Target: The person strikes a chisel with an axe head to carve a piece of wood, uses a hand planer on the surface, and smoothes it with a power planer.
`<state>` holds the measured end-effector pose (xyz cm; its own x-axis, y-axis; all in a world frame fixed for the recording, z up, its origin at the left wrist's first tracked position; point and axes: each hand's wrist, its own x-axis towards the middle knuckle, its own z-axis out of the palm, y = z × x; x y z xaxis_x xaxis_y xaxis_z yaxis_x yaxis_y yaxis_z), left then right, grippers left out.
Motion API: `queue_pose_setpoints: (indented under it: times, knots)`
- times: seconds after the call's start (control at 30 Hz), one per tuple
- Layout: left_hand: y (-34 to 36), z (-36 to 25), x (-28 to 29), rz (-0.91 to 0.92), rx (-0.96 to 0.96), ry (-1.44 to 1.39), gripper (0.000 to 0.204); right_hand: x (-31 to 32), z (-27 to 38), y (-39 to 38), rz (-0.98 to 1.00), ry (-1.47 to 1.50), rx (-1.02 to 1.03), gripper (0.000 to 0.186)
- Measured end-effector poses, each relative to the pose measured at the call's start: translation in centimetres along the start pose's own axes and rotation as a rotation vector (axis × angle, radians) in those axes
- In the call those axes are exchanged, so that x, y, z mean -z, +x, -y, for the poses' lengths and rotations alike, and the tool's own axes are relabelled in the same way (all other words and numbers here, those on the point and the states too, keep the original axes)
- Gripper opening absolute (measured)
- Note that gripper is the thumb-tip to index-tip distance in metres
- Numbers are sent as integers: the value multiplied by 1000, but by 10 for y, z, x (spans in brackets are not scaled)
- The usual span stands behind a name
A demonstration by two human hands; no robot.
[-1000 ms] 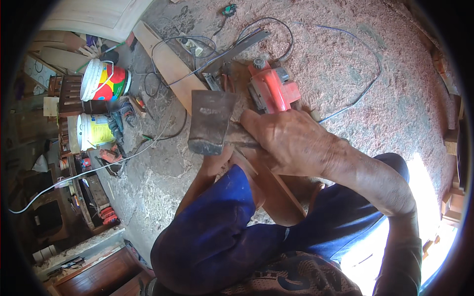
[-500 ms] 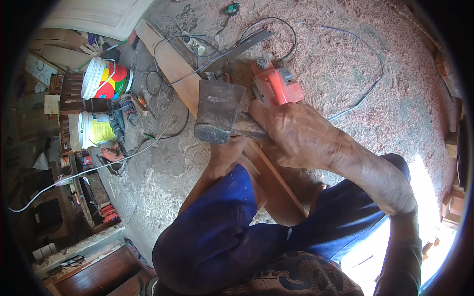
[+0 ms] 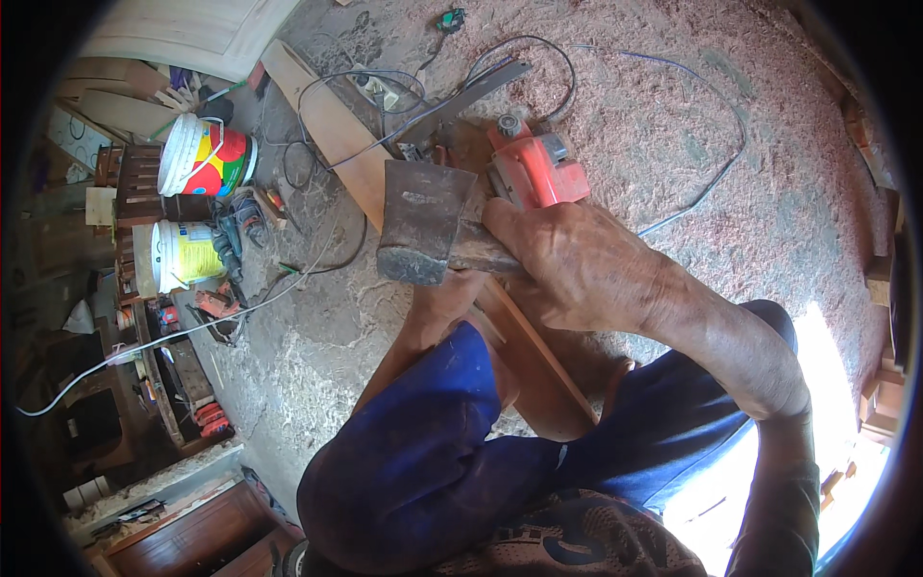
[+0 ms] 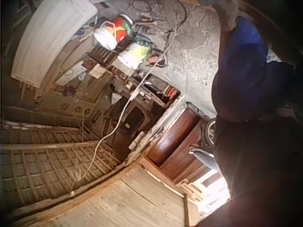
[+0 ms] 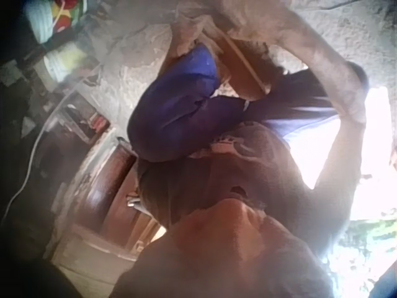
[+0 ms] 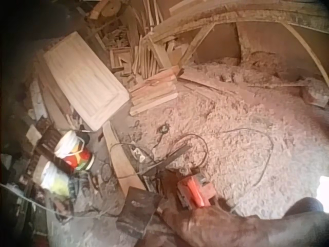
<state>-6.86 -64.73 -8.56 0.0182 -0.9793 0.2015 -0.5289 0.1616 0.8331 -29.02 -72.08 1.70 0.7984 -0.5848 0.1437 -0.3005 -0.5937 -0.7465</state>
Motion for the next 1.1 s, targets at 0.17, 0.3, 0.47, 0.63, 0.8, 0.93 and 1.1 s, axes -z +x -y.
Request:
queue_pose_setpoints:
  times: [0.17, 0.3, 0.47, 0.63, 0.8, 0.93, 1.1]
  knots:
    - [-5, 24, -2, -5, -5, -49, 26, 5, 17, -2, 71, -122, -1, 38]
    - [-16, 19, 4, -11, 24, -35, 27, -16, 12, -11, 157, -276, -3, 39]
    - [-11, 24, 4, -41, 27, -47, 28, -14, 26, -17, 68, -351, 64, 42]
    - [-26, 26, 5, -119, 71, -75, 29, -25, 22, -18, 170, -465, 120, 52]
    - [-25, 36, 3, -231, 86, -116, 30, -32, 26, -23, 153, -442, 105, 52]
    - [-37, 43, -5, -415, 133, -228, 31, -32, 15, -18, 187, -337, 41, 49]
    - [-15, 70, 13, -532, 103, -332, 32, -21, 0, -14, 108, -167, -6, 50]
